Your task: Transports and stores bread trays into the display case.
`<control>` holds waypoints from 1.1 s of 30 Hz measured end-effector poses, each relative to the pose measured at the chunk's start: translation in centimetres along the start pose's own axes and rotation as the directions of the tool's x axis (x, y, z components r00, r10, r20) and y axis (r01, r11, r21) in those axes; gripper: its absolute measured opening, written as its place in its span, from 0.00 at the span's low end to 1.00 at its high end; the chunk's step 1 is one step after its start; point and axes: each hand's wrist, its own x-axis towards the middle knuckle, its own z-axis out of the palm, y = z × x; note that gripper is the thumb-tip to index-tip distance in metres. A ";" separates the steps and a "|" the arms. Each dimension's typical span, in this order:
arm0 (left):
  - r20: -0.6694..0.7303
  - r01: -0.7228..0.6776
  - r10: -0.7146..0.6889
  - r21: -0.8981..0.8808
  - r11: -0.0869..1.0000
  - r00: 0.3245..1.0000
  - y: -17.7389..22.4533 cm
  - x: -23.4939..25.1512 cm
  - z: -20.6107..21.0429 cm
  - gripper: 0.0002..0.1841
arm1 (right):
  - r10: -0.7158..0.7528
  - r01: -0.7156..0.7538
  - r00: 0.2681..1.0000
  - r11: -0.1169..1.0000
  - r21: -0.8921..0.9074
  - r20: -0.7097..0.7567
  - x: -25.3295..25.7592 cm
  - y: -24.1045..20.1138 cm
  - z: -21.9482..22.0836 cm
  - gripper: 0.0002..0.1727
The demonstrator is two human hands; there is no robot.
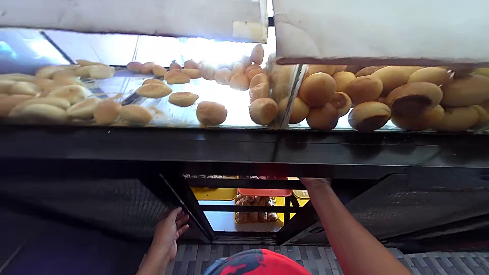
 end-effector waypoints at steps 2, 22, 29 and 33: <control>-0.042 -0.101 0.105 0.085 0.991 0.994 -0.6 0.1 0.3 0.27 | 0.051 -0.043 0.994 0.995 0.090 -0.096 0.3 -0.1 -0.3 0.31; 0.151 -0.469 0.586 0.767 0.438 0.796 -2.6 3.8 -1.1 0.34 | 0.545 -0.396 0.838 0.657 -0.642 0.040 -7.2 -12.3 -20.8 0.23; 0.345 -0.585 0.502 0.661 0.470 0.793 -6.8 -4.6 11.6 0.32 | 0.443 -0.493 0.870 0.779 -0.387 -0.216 -9.7 -13.3 -29.0 0.22; 0.623 -0.677 0.273 0.630 0.381 0.733 -8.9 -10.3 19.7 0.34 | 0.407 -0.515 0.844 0.798 -0.313 -0.349 -12.3 -13.2 -32.5 0.21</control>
